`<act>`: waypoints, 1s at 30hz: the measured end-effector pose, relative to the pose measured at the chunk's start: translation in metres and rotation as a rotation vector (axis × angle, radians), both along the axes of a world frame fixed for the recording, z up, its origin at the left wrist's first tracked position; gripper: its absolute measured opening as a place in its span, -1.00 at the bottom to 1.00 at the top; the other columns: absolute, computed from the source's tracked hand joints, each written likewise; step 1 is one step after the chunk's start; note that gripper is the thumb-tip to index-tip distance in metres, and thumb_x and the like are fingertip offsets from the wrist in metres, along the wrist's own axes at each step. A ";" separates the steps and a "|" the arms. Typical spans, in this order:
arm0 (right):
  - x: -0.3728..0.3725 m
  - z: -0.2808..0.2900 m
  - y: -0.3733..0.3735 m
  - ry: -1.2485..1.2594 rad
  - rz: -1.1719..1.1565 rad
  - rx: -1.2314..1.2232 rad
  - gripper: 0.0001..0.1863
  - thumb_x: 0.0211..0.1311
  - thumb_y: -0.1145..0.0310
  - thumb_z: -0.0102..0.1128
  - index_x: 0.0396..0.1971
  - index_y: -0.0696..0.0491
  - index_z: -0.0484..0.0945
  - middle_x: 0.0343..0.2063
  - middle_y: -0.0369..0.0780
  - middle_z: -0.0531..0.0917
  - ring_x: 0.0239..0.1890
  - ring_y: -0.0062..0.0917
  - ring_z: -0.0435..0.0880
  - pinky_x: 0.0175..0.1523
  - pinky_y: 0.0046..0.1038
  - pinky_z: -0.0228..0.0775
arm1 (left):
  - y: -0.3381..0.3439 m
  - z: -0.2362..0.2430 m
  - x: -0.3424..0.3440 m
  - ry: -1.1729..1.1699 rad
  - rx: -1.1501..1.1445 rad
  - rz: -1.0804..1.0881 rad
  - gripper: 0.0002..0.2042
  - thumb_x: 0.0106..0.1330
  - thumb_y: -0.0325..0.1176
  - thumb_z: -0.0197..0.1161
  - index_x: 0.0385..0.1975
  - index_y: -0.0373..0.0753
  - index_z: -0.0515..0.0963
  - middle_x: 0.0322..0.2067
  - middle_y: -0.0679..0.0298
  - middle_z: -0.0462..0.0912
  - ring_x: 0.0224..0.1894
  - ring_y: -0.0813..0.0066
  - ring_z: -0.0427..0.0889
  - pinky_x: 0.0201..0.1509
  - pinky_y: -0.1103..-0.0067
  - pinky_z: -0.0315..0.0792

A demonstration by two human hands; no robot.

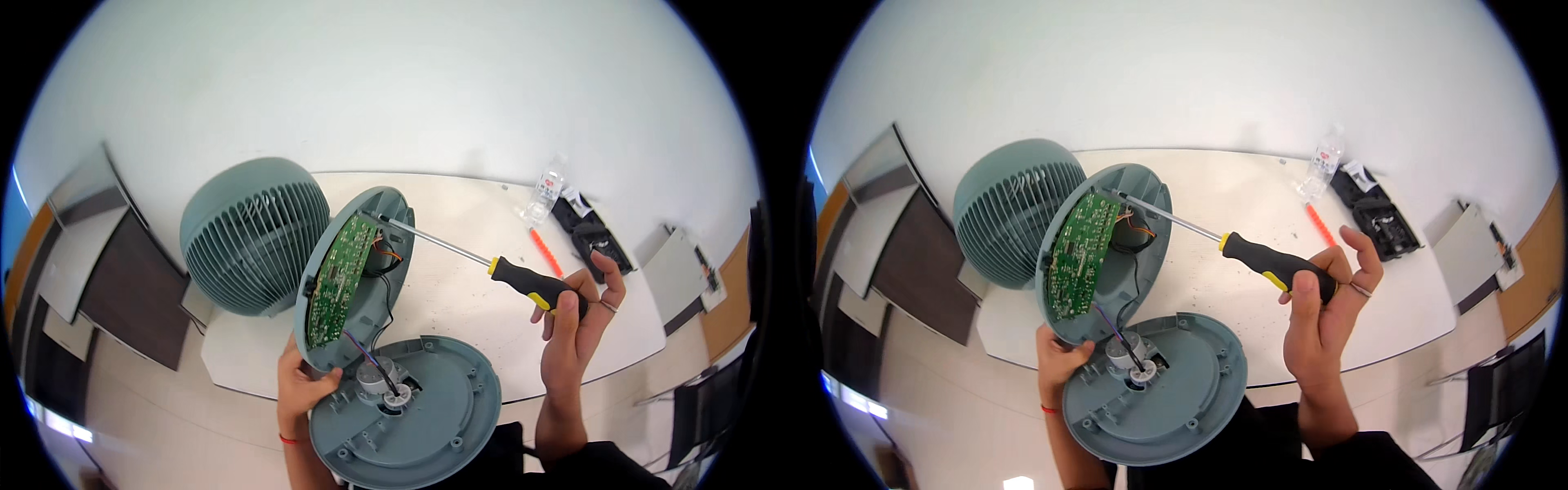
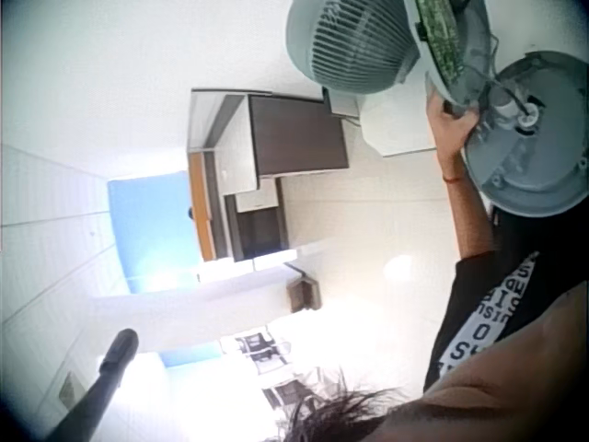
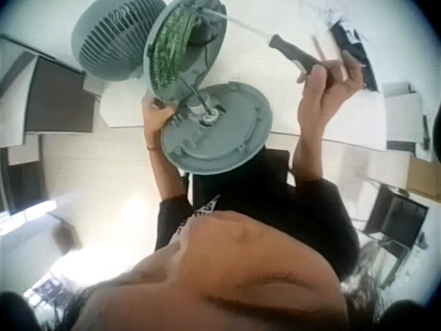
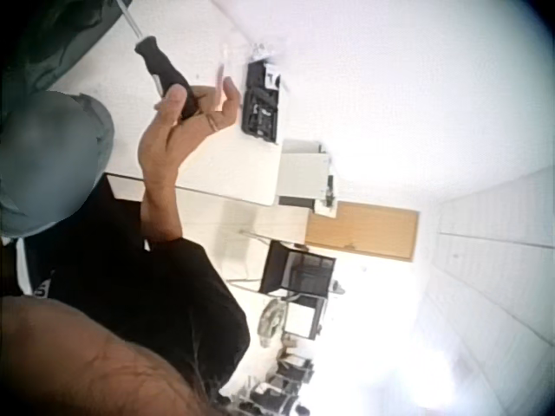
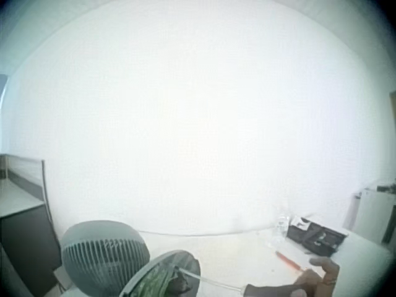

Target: The person uses a screwdriver to manipulate screws and internal components of a disassembled teal fan on a white table. The person repeatedly probes the circuit board and motor area while holding the fan housing open.

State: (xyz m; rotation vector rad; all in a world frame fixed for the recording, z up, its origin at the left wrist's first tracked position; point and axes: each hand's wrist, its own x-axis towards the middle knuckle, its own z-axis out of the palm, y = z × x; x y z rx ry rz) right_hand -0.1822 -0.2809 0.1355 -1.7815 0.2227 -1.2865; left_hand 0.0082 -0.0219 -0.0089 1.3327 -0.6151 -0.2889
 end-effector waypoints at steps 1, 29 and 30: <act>0.003 0.001 0.003 -0.027 0.037 0.057 -0.29 0.37 0.39 0.08 0.35 0.17 -0.11 -0.21 -0.16 0.41 -0.42 -0.62 0.49 -0.26 -0.62 0.36 | -0.001 0.005 -0.002 -0.009 -0.014 0.016 -0.55 -0.12 -0.53 0.38 -0.10 -0.41 0.62 0.03 0.12 0.52 0.11 0.31 0.49 0.21 0.47 0.29; 0.007 0.000 0.002 -0.058 0.122 -0.053 -0.52 0.43 0.27 0.05 0.24 0.12 0.20 -0.31 -0.29 0.41 -0.41 -0.69 0.40 -0.22 -0.60 0.29 | -0.002 0.014 0.001 -0.302 -0.110 0.041 -0.46 -0.18 -0.57 0.29 -0.03 -0.38 0.60 -0.09 0.21 0.53 -0.02 0.38 0.48 0.19 0.55 0.25; 0.005 -0.003 -0.006 -0.035 0.058 -0.184 -0.54 0.43 0.26 0.04 0.22 0.13 0.24 -0.30 -0.29 0.41 -0.42 -0.68 0.39 -0.21 -0.60 0.29 | -0.002 0.014 0.001 -0.309 -0.100 0.036 -0.46 -0.18 -0.57 0.28 -0.03 -0.38 0.60 -0.08 0.21 0.53 -0.01 0.38 0.48 0.19 0.56 0.25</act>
